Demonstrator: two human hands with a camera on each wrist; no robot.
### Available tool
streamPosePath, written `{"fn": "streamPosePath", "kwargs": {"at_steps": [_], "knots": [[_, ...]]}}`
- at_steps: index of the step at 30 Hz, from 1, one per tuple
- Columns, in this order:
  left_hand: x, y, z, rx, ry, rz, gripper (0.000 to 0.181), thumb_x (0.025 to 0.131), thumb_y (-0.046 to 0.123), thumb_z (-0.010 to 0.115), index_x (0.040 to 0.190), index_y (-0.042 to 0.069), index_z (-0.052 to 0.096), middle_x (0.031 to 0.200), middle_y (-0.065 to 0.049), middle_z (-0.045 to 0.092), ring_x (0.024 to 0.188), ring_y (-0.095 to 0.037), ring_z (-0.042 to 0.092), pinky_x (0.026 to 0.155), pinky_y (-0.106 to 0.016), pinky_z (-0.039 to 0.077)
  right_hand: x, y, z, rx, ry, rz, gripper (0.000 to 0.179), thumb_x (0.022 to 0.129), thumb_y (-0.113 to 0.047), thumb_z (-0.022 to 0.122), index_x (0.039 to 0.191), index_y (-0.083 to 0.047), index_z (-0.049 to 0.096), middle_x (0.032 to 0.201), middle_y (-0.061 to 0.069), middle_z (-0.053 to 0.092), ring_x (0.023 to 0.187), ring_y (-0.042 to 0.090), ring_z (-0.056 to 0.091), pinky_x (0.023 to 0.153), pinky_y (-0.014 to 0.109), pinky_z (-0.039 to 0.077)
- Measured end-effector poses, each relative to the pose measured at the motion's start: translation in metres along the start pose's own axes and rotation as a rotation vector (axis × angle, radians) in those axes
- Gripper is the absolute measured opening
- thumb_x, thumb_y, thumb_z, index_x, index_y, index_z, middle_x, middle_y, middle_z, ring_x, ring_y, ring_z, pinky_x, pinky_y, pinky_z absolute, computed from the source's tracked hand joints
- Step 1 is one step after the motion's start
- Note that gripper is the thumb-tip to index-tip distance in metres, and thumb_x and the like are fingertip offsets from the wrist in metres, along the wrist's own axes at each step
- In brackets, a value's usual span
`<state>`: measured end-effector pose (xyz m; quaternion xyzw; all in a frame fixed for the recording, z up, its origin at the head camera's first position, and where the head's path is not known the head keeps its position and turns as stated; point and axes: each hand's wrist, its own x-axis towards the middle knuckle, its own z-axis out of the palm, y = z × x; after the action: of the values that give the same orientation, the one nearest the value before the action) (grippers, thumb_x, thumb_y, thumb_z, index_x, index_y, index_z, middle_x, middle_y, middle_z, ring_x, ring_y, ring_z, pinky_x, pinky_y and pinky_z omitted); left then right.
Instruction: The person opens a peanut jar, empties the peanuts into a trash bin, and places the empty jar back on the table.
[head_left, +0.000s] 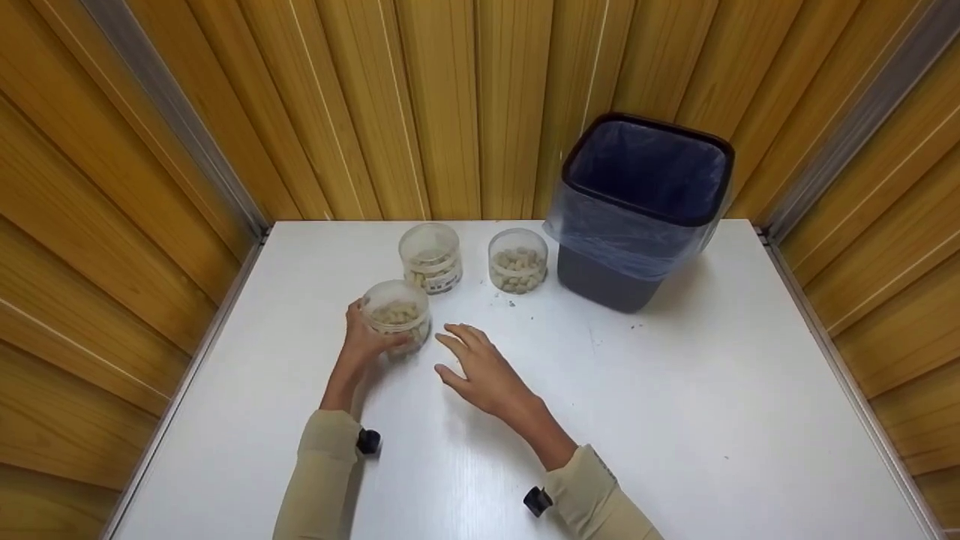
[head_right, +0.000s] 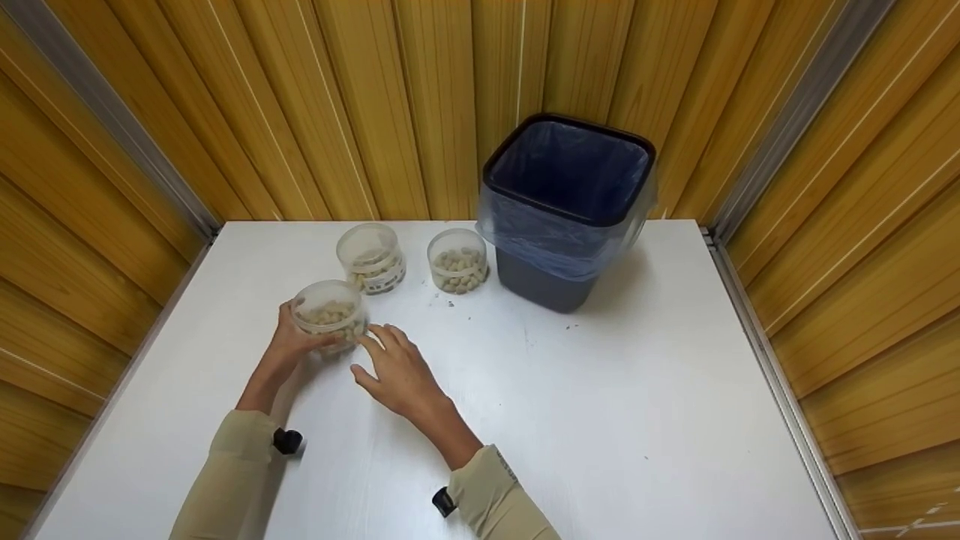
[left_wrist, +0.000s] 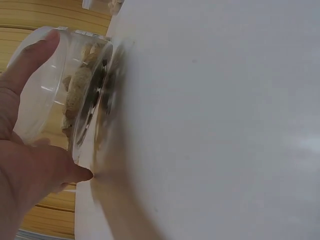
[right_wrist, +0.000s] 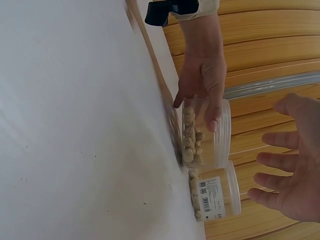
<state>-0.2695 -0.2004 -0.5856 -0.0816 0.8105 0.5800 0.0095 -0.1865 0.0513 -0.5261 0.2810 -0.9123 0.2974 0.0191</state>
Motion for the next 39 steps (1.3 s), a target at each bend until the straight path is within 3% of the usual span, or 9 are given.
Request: {"fn": "streamPosePath", "kwargs": {"at_steps": [5, 12, 19, 28, 34, 39], "knots": [[-0.001, -0.001, 0.004, -0.057, -0.006, 0.057, 0.114, 0.066, 0.015, 0.096, 0.150, 0.008, 0.019, 0.149, -0.019, 0.040, 0.139, -0.034, 0.039, 0.121, -0.048, 0.026, 0.003, 0.000, 0.000, 0.027, 0.007, 0.023, 0.053, 0.104, -0.038, 0.056, 0.149, -0.011, 0.051, 0.157, 0.007, 0.042, 0.147, 0.027, 0.035, 0.119, 0.045, 0.034], [-0.008, 0.002, 0.004, -0.021, 0.021, 0.150, 0.118, 0.064, 0.021, 0.098, 0.154, 0.008, 0.022, 0.151, -0.016, 0.038, 0.141, -0.033, 0.039, 0.121, -0.049, 0.026, 0.008, 0.000, -0.003, 0.070, 0.016, 0.038, 0.053, 0.104, -0.038, 0.056, 0.149, -0.010, 0.050, 0.157, 0.009, 0.042, 0.147, 0.029, 0.035, 0.118, 0.048, 0.034], [-0.019, 0.013, 0.007, -0.014, 0.002, 0.212, 0.120, 0.063, 0.021, 0.098, 0.155, 0.006, 0.022, 0.153, -0.017, 0.036, 0.141, -0.034, 0.037, 0.120, -0.051, 0.028, 0.011, 0.002, -0.006, 0.108, 0.030, 0.050, 0.054, 0.104, -0.037, 0.056, 0.150, -0.010, 0.049, 0.157, 0.010, 0.041, 0.147, 0.030, 0.035, 0.117, 0.049, 0.035], [-0.035, 0.036, 0.032, 0.012, -0.058, 0.356, 0.124, 0.059, 0.023, 0.100, 0.155, 0.004, 0.024, 0.152, -0.018, 0.038, 0.140, -0.035, 0.039, 0.117, -0.056, 0.031, 0.011, 0.008, -0.018, 0.151, 0.093, 0.096, 0.059, 0.102, -0.035, 0.060, 0.151, -0.006, 0.045, 0.156, 0.015, 0.041, 0.146, 0.036, 0.034, 0.116, 0.053, 0.035], [-0.049, 0.057, 0.053, 0.026, -0.122, 0.479, 0.126, 0.058, 0.023, 0.100, 0.155, -0.001, 0.022, 0.151, -0.023, 0.038, 0.138, -0.038, 0.039, 0.115, -0.057, 0.033, 0.007, 0.011, -0.033, 0.151, 0.202, 0.107, 0.065, 0.099, -0.030, 0.066, 0.153, -0.005, 0.042, 0.155, 0.016, 0.042, 0.142, 0.038, 0.036, 0.116, 0.055, 0.034], [-0.060, 0.073, 0.068, 0.084, -0.166, 0.551, 0.124, 0.057, 0.024, 0.100, 0.154, 0.000, 0.026, 0.149, -0.024, 0.037, 0.137, -0.039, 0.037, 0.113, -0.059, 0.034, 0.002, 0.013, -0.048, 0.138, 0.247, 0.115, 0.074, 0.094, -0.037, 0.070, 0.155, -0.007, 0.040, 0.156, 0.015, 0.040, 0.140, 0.040, 0.037, 0.112, 0.058, 0.037]]}}
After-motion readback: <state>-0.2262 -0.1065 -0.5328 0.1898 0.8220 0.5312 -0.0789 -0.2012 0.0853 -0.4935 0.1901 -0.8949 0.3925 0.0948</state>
